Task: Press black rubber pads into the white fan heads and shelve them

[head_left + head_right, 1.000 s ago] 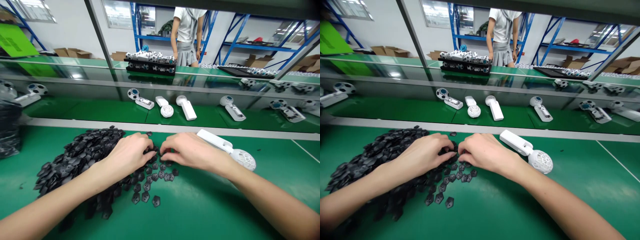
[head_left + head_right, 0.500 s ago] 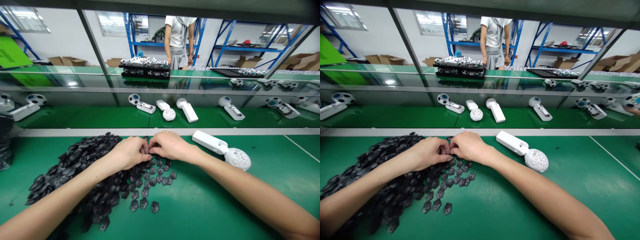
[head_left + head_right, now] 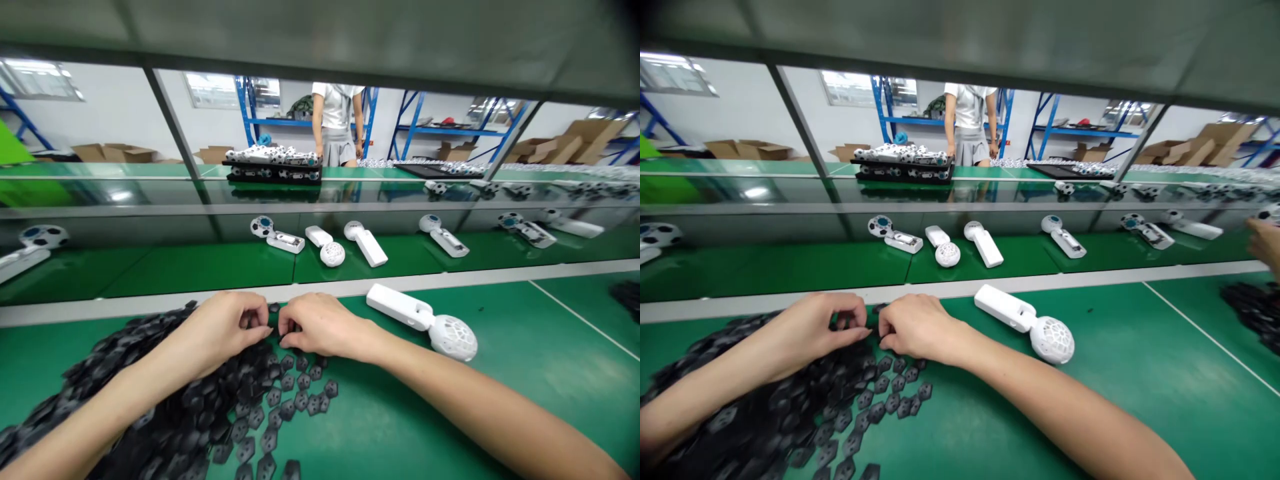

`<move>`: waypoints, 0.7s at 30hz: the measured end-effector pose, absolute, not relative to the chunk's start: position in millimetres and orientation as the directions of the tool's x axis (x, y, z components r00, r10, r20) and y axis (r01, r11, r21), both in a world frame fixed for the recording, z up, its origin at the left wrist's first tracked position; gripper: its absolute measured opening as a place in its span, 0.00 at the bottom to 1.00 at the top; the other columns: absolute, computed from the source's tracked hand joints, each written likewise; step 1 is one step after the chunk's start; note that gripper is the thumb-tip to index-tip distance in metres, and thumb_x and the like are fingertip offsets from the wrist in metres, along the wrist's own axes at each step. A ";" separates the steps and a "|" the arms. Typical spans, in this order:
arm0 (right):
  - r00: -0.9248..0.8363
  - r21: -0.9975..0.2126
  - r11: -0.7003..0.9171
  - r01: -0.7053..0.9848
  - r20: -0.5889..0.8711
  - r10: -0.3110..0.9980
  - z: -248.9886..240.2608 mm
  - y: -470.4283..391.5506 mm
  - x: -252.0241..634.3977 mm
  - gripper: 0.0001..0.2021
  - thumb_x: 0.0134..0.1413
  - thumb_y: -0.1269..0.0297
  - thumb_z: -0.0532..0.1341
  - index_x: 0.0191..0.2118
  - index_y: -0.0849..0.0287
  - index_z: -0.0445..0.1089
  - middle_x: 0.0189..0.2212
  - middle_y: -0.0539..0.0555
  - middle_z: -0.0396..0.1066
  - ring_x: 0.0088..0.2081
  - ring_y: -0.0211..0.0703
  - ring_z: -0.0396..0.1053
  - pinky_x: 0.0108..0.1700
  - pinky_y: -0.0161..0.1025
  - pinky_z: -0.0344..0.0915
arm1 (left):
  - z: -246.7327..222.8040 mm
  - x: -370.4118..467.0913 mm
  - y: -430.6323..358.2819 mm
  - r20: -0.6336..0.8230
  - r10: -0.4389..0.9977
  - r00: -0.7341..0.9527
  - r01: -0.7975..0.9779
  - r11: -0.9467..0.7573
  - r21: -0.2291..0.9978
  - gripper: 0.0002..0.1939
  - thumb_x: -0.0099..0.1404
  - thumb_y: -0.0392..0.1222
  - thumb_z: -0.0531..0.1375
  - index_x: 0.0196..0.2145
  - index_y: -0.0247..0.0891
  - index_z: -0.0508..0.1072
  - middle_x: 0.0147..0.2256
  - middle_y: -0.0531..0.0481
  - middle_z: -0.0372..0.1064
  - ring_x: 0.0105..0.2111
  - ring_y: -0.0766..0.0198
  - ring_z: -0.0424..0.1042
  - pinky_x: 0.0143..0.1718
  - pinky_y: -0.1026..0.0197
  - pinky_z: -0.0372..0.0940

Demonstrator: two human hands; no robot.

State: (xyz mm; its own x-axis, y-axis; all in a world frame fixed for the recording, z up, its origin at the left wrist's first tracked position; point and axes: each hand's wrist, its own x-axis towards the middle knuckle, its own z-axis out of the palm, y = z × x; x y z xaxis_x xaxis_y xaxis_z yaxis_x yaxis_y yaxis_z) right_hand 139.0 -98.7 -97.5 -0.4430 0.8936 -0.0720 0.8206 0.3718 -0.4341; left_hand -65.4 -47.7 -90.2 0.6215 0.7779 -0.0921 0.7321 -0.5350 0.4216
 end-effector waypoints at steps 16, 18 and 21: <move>-0.381 -0.056 0.381 0.923 0.012 0.925 -94.2 -123.6 166.1 0.07 0.69 0.69 0.62 0.42 0.59 0.78 0.42 0.59 0.82 0.44 0.54 0.79 0.40 0.42 0.65 | -130.7 -57.7 -75.1 0.112 0.508 0.854 0.517 -0.853 -0.071 0.15 0.72 0.32 0.53 0.30 0.41 0.74 0.31 0.44 0.72 0.34 0.49 0.74 0.34 0.52 0.65; -0.349 -0.052 0.350 0.935 0.030 0.937 -83.6 -123.2 166.2 0.07 0.69 0.67 0.62 0.40 0.58 0.78 0.40 0.57 0.82 0.42 0.53 0.80 0.36 0.41 0.64 | -125.8 -58.3 -75.4 0.128 0.548 0.827 0.551 -0.834 0.008 0.16 0.74 0.38 0.52 0.32 0.42 0.77 0.34 0.43 0.75 0.35 0.47 0.76 0.35 0.51 0.68; -0.274 -0.068 0.286 0.956 0.141 0.951 -45.5 -119.9 157.6 0.12 0.73 0.67 0.56 0.41 0.55 0.77 0.40 0.54 0.82 0.41 0.50 0.79 0.34 0.40 0.62 | -108.3 -48.5 -77.1 0.168 0.656 0.736 0.604 -0.749 0.273 0.18 0.76 0.48 0.51 0.40 0.44 0.80 0.40 0.43 0.79 0.38 0.47 0.80 0.37 0.52 0.71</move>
State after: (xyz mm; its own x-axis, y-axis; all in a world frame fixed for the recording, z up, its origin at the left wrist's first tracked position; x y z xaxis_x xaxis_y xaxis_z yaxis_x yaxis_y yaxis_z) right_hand 157.6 -119.9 -45.5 -0.2745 0.9512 0.1408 0.9558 0.2859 -0.0685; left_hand -48.5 -77.1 -108.3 0.7360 0.6557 0.1683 0.6044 -0.7485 0.2729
